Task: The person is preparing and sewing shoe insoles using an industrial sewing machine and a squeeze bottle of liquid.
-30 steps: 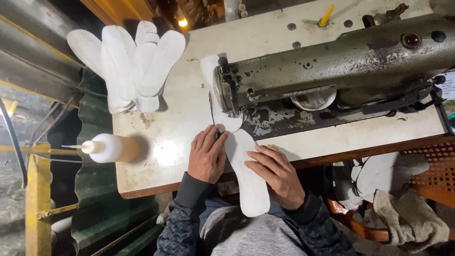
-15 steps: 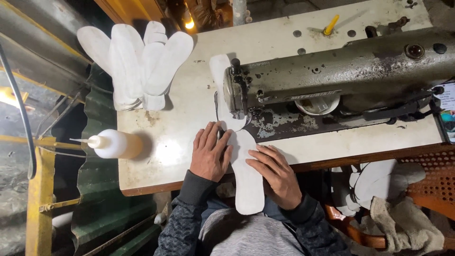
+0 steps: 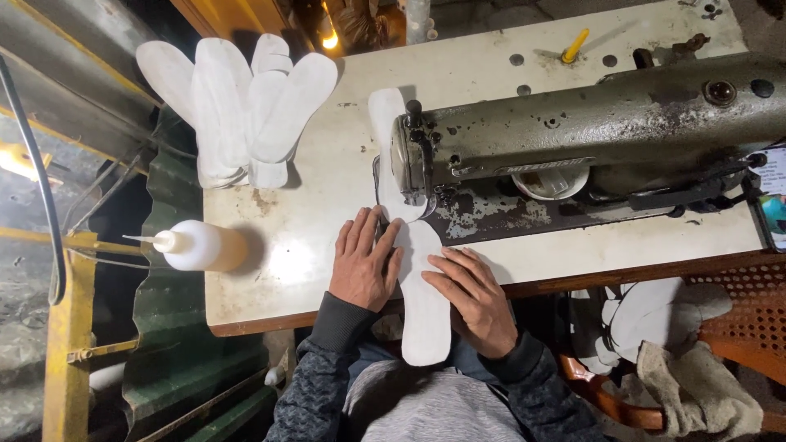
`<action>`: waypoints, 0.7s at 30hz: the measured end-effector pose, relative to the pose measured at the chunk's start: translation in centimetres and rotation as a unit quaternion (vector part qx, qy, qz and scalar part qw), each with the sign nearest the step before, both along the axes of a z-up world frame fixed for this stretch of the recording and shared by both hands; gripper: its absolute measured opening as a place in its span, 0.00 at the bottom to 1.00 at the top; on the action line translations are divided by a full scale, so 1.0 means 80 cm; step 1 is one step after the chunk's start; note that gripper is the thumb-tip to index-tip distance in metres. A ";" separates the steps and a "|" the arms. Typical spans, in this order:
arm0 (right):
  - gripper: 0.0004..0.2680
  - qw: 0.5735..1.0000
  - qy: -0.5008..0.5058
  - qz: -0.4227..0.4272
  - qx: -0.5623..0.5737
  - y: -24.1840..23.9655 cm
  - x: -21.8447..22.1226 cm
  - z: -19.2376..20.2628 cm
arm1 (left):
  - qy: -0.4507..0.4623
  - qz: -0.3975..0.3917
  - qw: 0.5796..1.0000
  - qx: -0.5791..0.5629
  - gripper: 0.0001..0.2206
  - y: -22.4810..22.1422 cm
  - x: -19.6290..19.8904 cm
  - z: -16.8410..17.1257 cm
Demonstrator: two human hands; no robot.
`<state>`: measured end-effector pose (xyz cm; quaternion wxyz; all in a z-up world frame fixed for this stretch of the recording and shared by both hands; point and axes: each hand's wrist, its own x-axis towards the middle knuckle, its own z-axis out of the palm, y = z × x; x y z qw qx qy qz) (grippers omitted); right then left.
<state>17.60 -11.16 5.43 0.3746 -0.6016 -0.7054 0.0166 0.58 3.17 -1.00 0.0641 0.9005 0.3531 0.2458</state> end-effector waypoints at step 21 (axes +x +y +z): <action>0.12 0.998 -0.020 -0.005 0.060 -0.008 0.013 -0.008 | 0.015 -0.017 0.999 0.042 0.24 -0.002 0.002 -0.001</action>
